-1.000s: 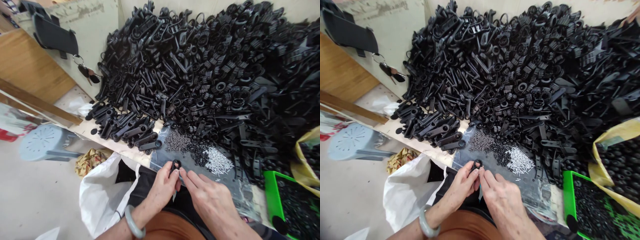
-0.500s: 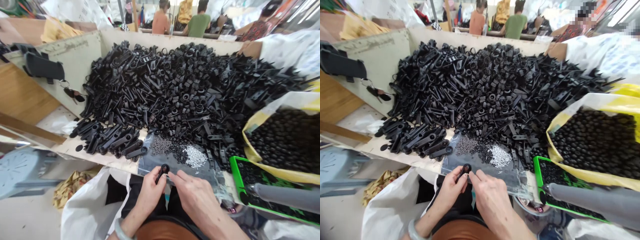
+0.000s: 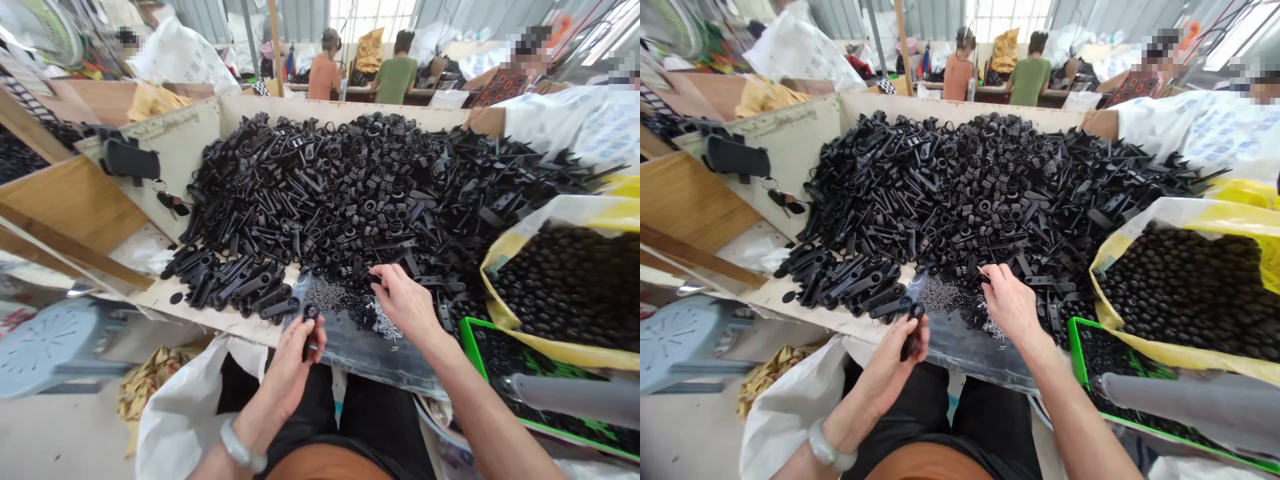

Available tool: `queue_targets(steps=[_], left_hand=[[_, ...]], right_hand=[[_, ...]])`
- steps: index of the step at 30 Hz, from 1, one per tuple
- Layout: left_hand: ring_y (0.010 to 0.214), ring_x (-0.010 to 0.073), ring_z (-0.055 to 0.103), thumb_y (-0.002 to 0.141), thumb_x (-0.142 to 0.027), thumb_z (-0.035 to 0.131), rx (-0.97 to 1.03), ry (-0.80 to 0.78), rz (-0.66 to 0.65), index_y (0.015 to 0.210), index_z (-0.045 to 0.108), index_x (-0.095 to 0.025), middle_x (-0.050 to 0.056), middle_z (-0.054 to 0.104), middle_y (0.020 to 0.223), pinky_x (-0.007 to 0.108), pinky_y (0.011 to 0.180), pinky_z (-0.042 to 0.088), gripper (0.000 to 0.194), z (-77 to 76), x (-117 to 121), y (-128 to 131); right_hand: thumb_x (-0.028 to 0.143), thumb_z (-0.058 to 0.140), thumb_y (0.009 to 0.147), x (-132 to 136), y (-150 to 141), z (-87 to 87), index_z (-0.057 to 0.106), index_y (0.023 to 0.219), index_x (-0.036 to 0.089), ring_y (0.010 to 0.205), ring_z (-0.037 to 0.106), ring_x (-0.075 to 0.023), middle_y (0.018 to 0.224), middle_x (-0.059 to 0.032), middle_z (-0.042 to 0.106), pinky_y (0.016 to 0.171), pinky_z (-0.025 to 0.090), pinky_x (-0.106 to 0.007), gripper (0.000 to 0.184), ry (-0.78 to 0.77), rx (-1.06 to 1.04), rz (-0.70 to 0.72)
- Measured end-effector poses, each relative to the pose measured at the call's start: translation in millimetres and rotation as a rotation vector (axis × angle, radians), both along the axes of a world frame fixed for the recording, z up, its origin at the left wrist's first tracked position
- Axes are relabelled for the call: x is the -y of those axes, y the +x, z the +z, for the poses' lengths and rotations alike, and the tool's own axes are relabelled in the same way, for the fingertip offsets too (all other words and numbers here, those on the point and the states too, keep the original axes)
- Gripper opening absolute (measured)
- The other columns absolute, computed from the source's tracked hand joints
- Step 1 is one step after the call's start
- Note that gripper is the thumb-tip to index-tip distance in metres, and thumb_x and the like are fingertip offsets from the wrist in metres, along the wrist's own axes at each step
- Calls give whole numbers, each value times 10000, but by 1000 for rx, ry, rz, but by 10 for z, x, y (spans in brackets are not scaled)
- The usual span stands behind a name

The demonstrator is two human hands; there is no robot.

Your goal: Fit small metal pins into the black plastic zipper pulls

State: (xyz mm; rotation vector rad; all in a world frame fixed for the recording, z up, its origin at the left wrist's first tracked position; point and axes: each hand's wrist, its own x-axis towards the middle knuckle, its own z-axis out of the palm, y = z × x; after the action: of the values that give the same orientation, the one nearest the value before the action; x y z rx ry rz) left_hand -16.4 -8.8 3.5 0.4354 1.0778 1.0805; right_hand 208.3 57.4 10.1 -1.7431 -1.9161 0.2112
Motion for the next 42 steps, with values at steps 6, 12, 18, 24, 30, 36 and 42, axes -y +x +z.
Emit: queue_targets(steps=[6, 12, 18, 24, 30, 36, 42], left_hand=[[779, 155, 623, 730, -301, 804, 141, -39, -137, 1108, 712, -131, 66, 738, 891, 270, 743, 432, 425, 125, -14, -5], [769, 153, 619, 788, -270, 725, 37, -19, -200, 1140, 654, -153, 69, 749, 956, 282, 719, 403, 378, 159, -13, 8], [829, 148, 606, 869, -431, 749, -21, 98, -103, 1098, 638, -190, 34, 706, 947, 274, 777, 448, 350, 152, -14, 263], [854, 133, 609, 835, -269, 783, -212, 306, -35, 985, 641, -218, -14, 670, 929, 249, 822, 484, 213, 148, 1, 274], [717, 123, 599, 738, -282, 844, -263, 217, -100, 973, 652, -196, -14, 679, 875, 236, 666, 478, 315, 162, -55, 139], [606, 83, 578, 671, -296, 907, -59, 34, -116, 966, 618, -195, -41, 651, 877, 239, 625, 472, 425, 121, -27, 189], [921, 170, 653, 797, -404, 835, 61, 52, -127, 1025, 701, -195, 37, 719, 979, 290, 899, 488, 337, 163, 78, 227]], right_hand=[[244, 690, 824, -334, -20, -153, 781, 970, 280, 681, 638, -174, 933, -24, 751, 587, 368, -275, 176, 0, -186, -4], [576, 642, 858, -314, 136, 4, 756, 968, 182, 527, 485, -120, 869, -75, 741, 489, 352, -270, 425, 57, -624, -227], [617, 802, 736, 580, -444, 27, 698, 834, 166, 394, 241, -29, 723, -57, 736, 383, 201, -202, 472, -339, -1320, -180], [612, 767, 802, 947, -604, -112, 692, 756, 163, 392, 240, -34, 571, 23, 605, 379, 232, -191, 457, -486, -1377, -133], [404, 659, 962, 853, -221, -54, 738, 1209, 231, 579, 621, -109, 1007, -56, 734, 567, 542, -242, 311, 16, -368, 133], [280, 529, 1061, 891, -152, -2, 718, 1239, 174, 796, 753, -140, 1019, -76, 767, 667, 584, -220, 280, 136, -56, 463], [271, 589, 1035, 1100, -216, 19, 706, 1241, 164, 563, 661, -95, 898, -47, 748, 531, 552, -192, 260, 129, -264, 306]])
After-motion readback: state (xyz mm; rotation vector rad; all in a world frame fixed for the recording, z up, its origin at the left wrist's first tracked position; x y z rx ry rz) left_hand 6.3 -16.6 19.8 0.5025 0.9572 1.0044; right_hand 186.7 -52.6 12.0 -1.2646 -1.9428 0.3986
